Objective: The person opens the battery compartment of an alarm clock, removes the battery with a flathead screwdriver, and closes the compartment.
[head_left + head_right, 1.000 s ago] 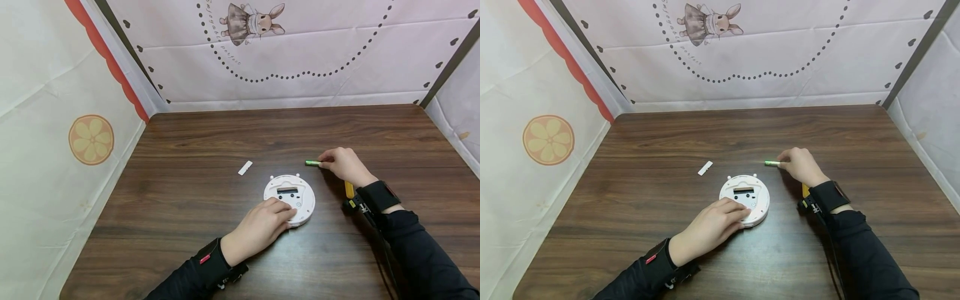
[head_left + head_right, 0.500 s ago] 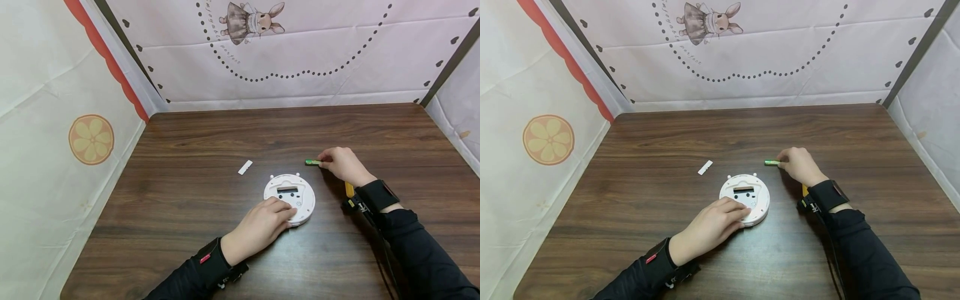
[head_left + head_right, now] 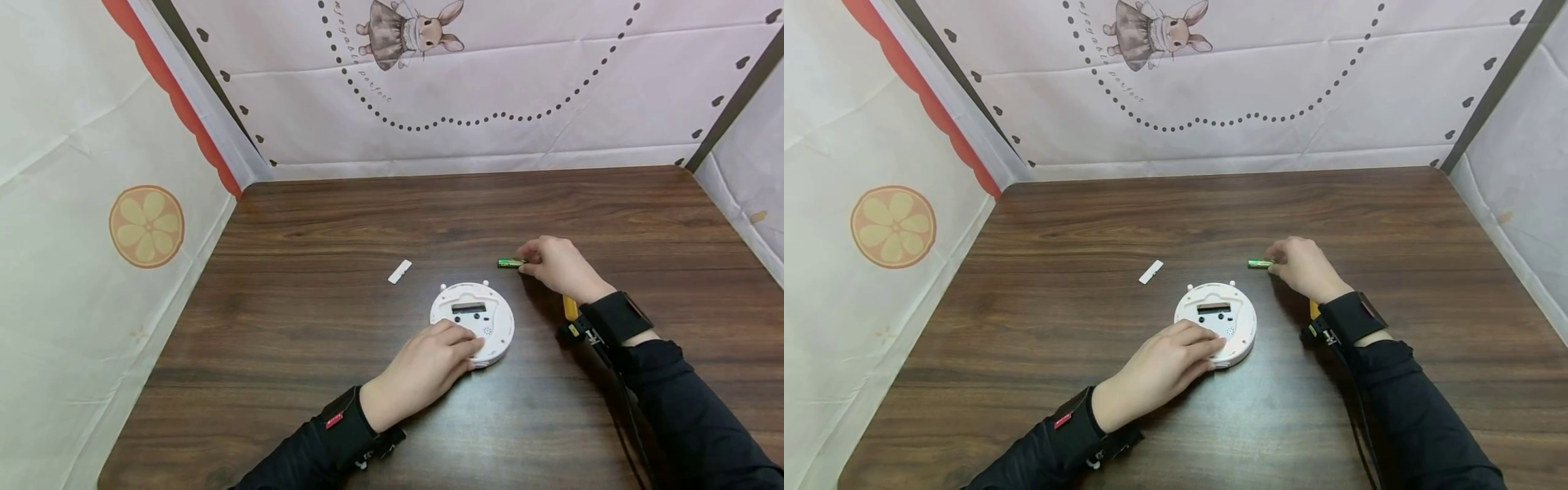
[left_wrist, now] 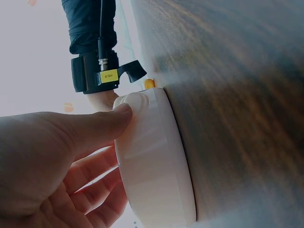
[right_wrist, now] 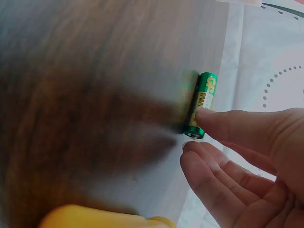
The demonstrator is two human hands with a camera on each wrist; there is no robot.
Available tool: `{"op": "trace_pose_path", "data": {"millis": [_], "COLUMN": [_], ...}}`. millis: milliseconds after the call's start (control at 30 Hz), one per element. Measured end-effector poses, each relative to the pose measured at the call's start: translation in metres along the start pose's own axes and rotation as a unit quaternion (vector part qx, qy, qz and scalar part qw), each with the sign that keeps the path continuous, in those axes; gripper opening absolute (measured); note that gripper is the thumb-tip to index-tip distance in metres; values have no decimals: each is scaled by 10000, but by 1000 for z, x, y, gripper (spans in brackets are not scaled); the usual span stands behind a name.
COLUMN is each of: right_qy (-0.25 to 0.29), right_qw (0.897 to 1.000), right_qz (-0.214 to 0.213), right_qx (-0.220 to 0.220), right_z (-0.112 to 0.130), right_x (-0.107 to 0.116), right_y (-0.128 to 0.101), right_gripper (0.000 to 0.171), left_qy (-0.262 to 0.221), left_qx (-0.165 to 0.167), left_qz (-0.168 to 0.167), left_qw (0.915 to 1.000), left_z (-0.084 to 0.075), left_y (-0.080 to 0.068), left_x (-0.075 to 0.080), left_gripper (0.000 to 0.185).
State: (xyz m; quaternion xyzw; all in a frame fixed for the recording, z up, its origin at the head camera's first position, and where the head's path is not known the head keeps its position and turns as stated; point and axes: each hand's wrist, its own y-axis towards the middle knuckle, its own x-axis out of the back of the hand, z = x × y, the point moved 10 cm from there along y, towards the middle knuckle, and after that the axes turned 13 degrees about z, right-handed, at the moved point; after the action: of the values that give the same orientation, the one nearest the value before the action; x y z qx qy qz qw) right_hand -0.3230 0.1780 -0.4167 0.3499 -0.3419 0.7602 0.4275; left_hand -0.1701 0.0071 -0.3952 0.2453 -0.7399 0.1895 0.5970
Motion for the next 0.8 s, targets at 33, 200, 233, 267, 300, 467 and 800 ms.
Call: {"op": "trace_pose_path", "data": {"millis": [33,200,233,267,300,467,800], "right_qy": [4,70,121,144,170,136,33], "right_qw": [10000,9999,9999,9998,9997,9990,9991], "right_qz": [-5,-78,-87,-103,-109,-127,-216], "right_qx": [-8,38,49,92,152,404,370], "right_z": [1,9,11,14,18,38,49], "right_x": [1,10,11,11,10,-1,-24], "right_y": [-1,-12,-16,-20,-24,-47,-72], "right_gripper": [26,30,31,31,31,26,30], "left_qy": [-2,25,23,24,34,20,56], "left_qx": [-4,-40,-43,-50,-54,-47,-16], "left_qz": [-9,-85,-93,-101,-107,-50,-54], "left_qw": [10000,10000,9999,9999,9999,10000,10000], "left_z": [0,0,0,0,-1,-1,0], "left_y": [0,-1,-1,-1,-1,0,-1], "left_x": [0,1,1,1,1,0,0], "left_gripper": [33,33,33,33,33,33,33]}}
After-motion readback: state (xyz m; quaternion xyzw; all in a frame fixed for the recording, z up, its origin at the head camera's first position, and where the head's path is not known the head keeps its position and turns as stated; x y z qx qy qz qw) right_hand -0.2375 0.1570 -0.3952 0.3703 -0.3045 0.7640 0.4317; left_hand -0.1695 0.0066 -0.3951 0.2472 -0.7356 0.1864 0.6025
